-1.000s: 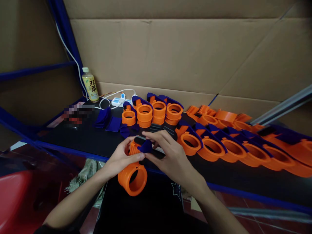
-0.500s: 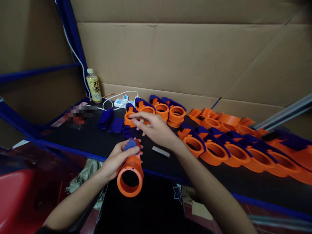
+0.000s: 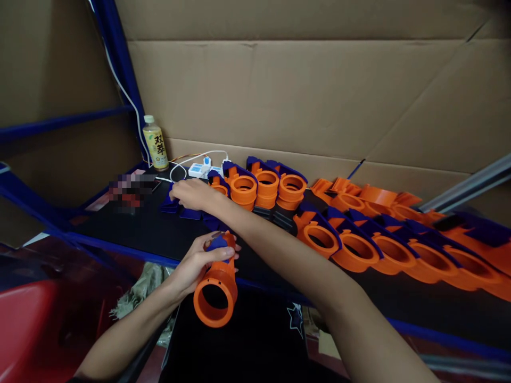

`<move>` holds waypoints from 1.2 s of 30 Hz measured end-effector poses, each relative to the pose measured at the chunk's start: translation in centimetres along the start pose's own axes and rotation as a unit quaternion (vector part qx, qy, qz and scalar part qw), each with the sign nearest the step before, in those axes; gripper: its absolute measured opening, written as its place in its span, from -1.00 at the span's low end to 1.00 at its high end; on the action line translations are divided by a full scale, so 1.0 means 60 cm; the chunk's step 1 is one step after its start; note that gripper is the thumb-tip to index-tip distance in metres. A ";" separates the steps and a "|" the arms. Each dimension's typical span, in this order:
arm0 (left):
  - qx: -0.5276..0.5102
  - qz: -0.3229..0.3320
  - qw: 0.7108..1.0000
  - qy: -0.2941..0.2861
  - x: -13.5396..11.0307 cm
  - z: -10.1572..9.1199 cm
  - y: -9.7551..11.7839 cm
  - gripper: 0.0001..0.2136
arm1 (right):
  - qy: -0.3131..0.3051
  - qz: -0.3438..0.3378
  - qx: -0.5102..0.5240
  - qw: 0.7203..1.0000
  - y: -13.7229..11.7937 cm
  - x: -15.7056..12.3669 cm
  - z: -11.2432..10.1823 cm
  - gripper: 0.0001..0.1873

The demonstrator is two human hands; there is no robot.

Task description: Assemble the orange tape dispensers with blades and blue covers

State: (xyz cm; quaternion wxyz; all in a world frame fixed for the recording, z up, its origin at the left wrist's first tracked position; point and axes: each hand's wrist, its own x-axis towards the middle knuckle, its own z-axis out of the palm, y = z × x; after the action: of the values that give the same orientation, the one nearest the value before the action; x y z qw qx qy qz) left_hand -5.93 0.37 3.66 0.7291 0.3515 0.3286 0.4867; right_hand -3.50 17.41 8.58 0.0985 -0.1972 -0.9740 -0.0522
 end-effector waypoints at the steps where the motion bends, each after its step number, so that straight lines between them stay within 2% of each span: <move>1: -0.003 -0.003 1.000 0.002 0.003 -0.002 -0.001 -0.66 | 0.003 0.001 0.001 1.000 0.001 0.000 0.002 -0.80; 9: -0.033 0.005 0.999 0.043 0.019 -0.010 -0.014 -0.65 | 0.063 0.014 0.023 0.998 0.005 -0.020 -0.011 -0.84; 12: -0.034 0.004 0.998 0.050 0.014 -0.005 -0.014 -0.66 | 0.134 0.034 0.102 0.985 0.000 -0.030 -0.034 -0.87; 14: -0.039 0.007 0.998 0.051 0.011 -0.002 -0.013 -0.68 | 0.203 0.064 0.201 0.956 -0.009 -0.046 -0.057 -0.92; 16: -0.050 0.014 0.997 0.054 0.009 -0.001 -0.013 -0.69 | 0.257 0.108 0.305 0.911 -0.023 -0.076 -0.085 -0.90; 18: -0.067 0.021 0.996 0.059 0.009 0.000 -0.013 -0.69 | 0.280 0.163 0.414 0.851 -0.042 -0.121 -0.112 -0.81; 21: -0.098 0.026 0.993 0.057 0.012 -0.001 -0.015 -0.69 | 0.277 0.219 0.572 0.741 -0.073 -0.209 -0.139 -0.68; 23: -0.123 0.025 0.991 0.043 0.014 -0.001 -0.019 -0.70 | 0.291 0.234 0.619 0.691 -0.090 -0.267 -0.142 -0.52; 25: -0.148 0.021 0.989 0.020 0.017 0.000 -0.024 -0.71 | 0.284 0.251 0.643 0.666 -0.104 -0.316 -0.133 -0.32; 27: -0.166 0.021 0.986 -0.003 0.021 -0.001 -0.030 -0.72 | 0.272 0.271 0.655 0.651 -0.113 -0.350 -0.114 -0.28; 32: -0.176 0.038 0.984 -0.019 0.030 -0.002 -0.036 -0.76 | 0.290 0.340 0.640 0.625 -0.134 -0.384 -0.060 -0.38; 36: -0.182 0.014 0.982 -0.042 0.027 0.004 -0.033 -0.59 | 0.325 0.384 0.628 0.593 -0.153 -0.391 -0.036 -0.52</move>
State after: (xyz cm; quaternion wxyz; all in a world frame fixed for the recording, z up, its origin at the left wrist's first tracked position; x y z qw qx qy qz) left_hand -4.28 1.31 1.95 0.7871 0.2373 0.1987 0.5336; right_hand 14.43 -0.06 5.16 0.5193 -0.4121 -0.5026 0.5549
